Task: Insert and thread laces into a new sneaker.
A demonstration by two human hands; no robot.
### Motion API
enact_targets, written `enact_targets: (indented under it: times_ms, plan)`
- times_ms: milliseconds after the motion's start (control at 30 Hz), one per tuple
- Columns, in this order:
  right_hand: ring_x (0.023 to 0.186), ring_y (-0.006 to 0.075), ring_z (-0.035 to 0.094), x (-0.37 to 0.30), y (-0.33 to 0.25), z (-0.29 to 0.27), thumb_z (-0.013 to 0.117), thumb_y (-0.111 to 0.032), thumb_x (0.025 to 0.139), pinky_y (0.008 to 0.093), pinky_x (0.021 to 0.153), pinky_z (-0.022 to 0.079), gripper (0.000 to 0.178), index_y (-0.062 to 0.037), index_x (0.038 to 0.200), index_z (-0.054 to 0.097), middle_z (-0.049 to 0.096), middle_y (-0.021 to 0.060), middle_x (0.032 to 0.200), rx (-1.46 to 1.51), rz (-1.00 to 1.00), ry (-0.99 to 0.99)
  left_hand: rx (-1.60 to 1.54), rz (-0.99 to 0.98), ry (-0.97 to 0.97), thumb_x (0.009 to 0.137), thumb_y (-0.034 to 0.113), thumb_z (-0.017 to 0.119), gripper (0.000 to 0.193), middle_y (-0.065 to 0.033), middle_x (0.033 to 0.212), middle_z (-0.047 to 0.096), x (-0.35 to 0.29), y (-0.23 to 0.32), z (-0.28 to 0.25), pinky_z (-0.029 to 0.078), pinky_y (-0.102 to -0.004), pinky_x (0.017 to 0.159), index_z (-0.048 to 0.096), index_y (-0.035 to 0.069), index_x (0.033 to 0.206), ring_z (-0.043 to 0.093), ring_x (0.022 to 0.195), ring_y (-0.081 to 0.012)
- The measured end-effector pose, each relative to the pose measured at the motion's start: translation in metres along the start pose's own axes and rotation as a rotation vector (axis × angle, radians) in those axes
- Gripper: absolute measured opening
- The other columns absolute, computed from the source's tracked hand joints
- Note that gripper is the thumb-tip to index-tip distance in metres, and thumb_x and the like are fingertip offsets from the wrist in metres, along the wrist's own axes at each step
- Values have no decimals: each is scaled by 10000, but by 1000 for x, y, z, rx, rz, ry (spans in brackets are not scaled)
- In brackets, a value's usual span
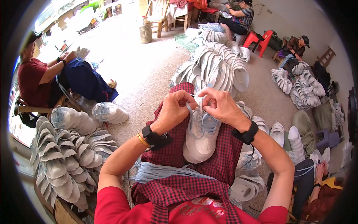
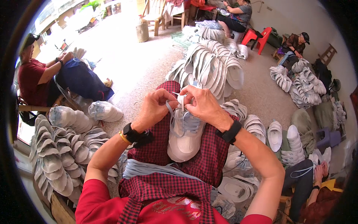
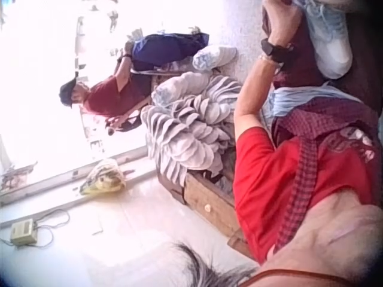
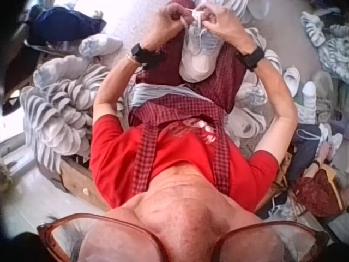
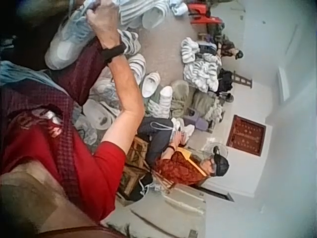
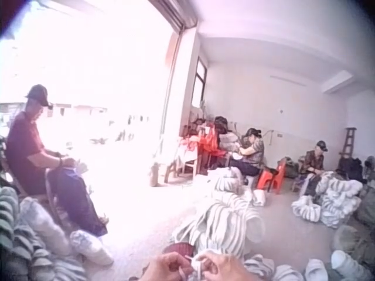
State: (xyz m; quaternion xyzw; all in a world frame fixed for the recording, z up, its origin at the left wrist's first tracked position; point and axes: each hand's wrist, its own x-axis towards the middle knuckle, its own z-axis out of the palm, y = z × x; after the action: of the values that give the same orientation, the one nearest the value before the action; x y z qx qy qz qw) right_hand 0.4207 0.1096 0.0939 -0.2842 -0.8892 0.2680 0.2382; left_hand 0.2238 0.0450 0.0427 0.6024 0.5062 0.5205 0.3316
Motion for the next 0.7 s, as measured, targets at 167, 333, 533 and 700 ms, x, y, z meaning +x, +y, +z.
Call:
enact_targets:
  times_ms: [167, 333, 533, 700]
  plan:
    - [584, 58, 546, -4, 3, 2, 691, -27, 776, 245, 559, 459, 348, -27, 1123, 658, 703, 27, 761, 51, 34, 65, 142, 35, 16, 818, 24, 749, 84, -14, 773, 693, 0, -2, 6, 520, -239, 659, 684, 8, 868, 642, 731, -69]
    - [579, 56, 539, 1, 5, 3, 698, -36, 771, 245, 556, 456, 367, -41, 1137, 667, 711, 30, 760, 55, 73, 87, 122, -34, 54, 839, 67, 729, 117, -32, 804, 717, 1, 1, 7, 525, -257, 667, 728, -1, 933, 642, 731, -73]
    - [690, 202, 689, 3, 0, 9, 677, -61, 783, 349, 650, 537, 342, -43, 1125, 673, 714, 112, 787, -16, -27, 149, 208, 154, 96, 690, -18, 637, 166, -126, 824, 725, -6, -1, 2, 547, -337, 717, 727, 34, 819, 701, 777, -208]
    - [569, 90, 602, -1, 7, 5, 726, -35, 738, 255, 572, 485, 383, -15, 1116, 668, 724, 55, 737, -10, 75, 108, 496, 410, 33, 614, -35, 620, 124, -190, 782, 628, 5, -11, 27, 491, -444, 709, 631, 10, 729, 621, 816, -381]
